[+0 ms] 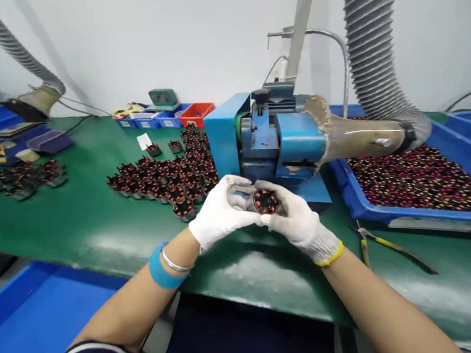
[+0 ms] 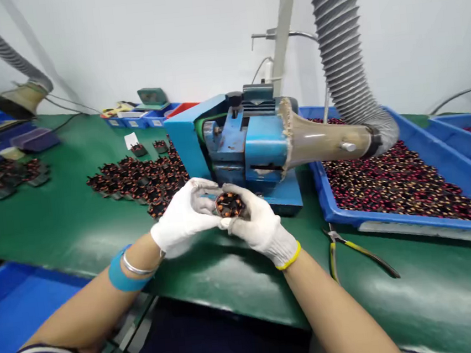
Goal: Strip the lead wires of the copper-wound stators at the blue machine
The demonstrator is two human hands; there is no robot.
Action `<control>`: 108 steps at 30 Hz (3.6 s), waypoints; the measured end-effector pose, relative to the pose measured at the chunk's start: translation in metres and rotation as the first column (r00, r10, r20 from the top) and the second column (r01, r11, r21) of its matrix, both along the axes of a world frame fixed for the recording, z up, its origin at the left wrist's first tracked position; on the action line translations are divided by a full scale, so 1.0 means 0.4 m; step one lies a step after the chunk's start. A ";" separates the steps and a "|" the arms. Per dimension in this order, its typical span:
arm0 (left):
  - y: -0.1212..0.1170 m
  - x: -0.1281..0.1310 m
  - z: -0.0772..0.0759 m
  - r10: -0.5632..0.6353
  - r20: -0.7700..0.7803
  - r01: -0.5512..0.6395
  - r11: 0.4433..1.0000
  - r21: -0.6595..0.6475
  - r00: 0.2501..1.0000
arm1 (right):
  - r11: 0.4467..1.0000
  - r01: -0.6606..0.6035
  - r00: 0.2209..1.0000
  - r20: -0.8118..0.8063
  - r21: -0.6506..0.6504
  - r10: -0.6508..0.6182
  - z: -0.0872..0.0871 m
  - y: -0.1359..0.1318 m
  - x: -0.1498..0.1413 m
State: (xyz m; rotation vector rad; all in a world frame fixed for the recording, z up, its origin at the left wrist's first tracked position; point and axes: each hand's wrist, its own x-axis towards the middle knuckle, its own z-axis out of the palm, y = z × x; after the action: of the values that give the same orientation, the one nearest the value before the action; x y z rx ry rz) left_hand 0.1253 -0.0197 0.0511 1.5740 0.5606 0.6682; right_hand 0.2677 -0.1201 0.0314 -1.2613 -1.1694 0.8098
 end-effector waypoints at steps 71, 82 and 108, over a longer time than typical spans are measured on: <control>-0.101 0.168 -0.005 -0.076 0.229 0.085 0.996 -0.031 0.971 | 0.611 0.706 0.492 0.372 0.358 -0.787 0.010 -0.011 0.024; -0.004 0.058 -0.054 -0.036 0.178 -0.029 0.935 0.354 0.983 | 0.996 0.037 0.960 0.273 0.083 -0.059 0.026 -0.042 0.024; -0.049 0.120 -0.068 0.241 0.211 -0.298 0.423 0.856 0.947 | 0.911 0.412 0.743 -0.575 -0.010 -0.342 0.007 0.027 -0.006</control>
State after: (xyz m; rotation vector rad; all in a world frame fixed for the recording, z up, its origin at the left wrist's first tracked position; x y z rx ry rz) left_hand 0.1731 -0.0395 0.0238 2.4633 0.4316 1.4175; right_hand 0.2653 -0.1091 0.0342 -1.0059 -0.4423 0.7218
